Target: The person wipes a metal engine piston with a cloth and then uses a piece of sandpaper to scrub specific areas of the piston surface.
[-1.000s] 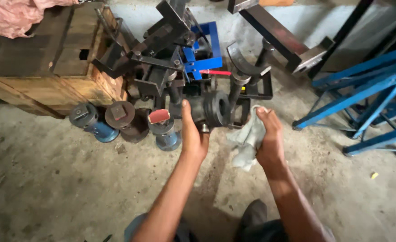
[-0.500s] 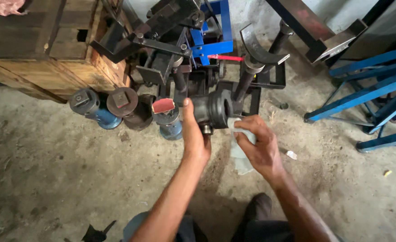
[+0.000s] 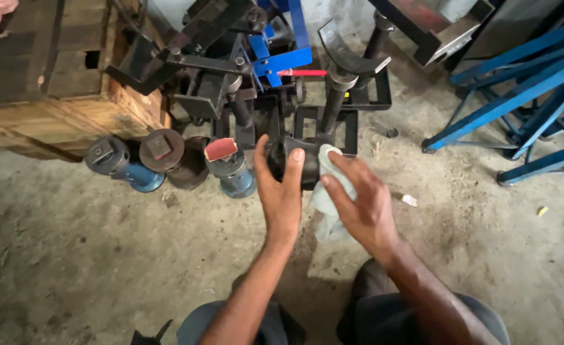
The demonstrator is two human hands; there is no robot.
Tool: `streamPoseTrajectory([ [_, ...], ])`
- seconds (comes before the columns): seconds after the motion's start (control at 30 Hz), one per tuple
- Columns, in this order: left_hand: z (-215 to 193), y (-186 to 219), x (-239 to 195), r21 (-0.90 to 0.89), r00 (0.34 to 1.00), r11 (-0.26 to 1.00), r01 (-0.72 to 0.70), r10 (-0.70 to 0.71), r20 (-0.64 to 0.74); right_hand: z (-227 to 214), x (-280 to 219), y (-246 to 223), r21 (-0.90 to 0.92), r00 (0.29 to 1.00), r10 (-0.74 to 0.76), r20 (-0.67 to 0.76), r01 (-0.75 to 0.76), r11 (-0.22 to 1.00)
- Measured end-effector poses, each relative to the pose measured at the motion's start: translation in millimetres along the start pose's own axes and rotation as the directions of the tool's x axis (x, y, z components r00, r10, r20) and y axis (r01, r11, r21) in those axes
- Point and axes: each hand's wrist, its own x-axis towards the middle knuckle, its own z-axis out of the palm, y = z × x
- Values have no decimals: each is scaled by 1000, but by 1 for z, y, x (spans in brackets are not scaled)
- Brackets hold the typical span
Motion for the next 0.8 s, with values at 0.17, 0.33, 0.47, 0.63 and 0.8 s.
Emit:
streamPoseTrajectory([
  [0.17, -6, -11, 17, -250, 973, 948, 195, -218, -68, 10, -2, -10, -270, 981, 11, 193, 42, 962],
  [0.33, -17, -13, 28, -331, 978, 929, 164, -197, -68, 13, -14, 2, -294, 981, -123, 153, 164, 942],
  [0.47, -24, -14, 31, -483, 990, 865, 134, -136, 31, 15, 2, 35, -107, 940, 301, 161, -287, 952],
  [0.63, -21, -24, 27, -565, 954, 769, 298, -268, 137, -6, 6, 44, -101, 994, -54, -93, 45, 994],
  [0.8, -9, -21, 17, -597, 869, 637, 488, -414, 269, 0, 11, 28, -296, 998, -37, -47, 21, 955],
])
